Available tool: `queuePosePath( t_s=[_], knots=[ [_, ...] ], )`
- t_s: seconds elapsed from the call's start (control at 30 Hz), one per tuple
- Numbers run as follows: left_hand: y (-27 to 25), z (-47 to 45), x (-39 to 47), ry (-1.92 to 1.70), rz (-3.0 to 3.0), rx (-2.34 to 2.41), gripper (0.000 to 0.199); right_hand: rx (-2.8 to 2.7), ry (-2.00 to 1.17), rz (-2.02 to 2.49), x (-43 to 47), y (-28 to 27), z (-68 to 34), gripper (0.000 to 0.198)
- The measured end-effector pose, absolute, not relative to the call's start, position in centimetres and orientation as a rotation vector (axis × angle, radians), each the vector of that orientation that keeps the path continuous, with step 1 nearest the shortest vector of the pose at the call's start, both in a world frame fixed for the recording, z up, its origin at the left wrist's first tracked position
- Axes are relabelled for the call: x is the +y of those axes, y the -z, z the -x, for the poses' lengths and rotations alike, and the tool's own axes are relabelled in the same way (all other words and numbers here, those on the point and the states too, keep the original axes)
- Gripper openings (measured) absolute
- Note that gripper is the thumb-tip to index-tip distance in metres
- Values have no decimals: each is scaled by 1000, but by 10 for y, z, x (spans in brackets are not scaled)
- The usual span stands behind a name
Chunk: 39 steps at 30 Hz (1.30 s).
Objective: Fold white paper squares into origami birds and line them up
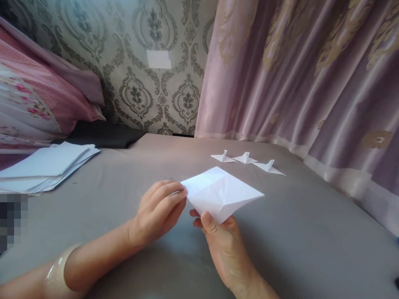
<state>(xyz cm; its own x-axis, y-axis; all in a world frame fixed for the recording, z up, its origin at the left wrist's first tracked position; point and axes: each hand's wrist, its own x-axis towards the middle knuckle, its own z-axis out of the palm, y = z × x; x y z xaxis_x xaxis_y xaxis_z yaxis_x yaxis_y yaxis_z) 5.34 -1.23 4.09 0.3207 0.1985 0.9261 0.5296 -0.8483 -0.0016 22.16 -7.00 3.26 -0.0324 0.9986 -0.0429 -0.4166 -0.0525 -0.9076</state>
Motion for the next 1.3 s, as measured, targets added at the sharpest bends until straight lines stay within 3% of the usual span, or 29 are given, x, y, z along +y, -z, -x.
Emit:
queuePosePath(
  t_s=[0.13,0.57,0.93,1.1,1.3],
  knots=[
    [-36,-59,-14,1646,2370,-720,23,-764,-1418,939,-71,-34,-216,21],
    [-38,-71,-28,1972,2604,-1012,17,-764,-1394,927,-69,-32,-214,22],
    [-58,-71,-30,2343,3022,-1723,11,-824,-1336,1002,-64,-32,-222,23],
    [-60,-69,-22,2282,3002,-2189,16,-944,-1375,1071,-63,-33,-227,22],
    [-53,-69,-16,2107,3091,-2305,19,-1062,-1350,1173,-61,-33,-234,22]
  ],
)
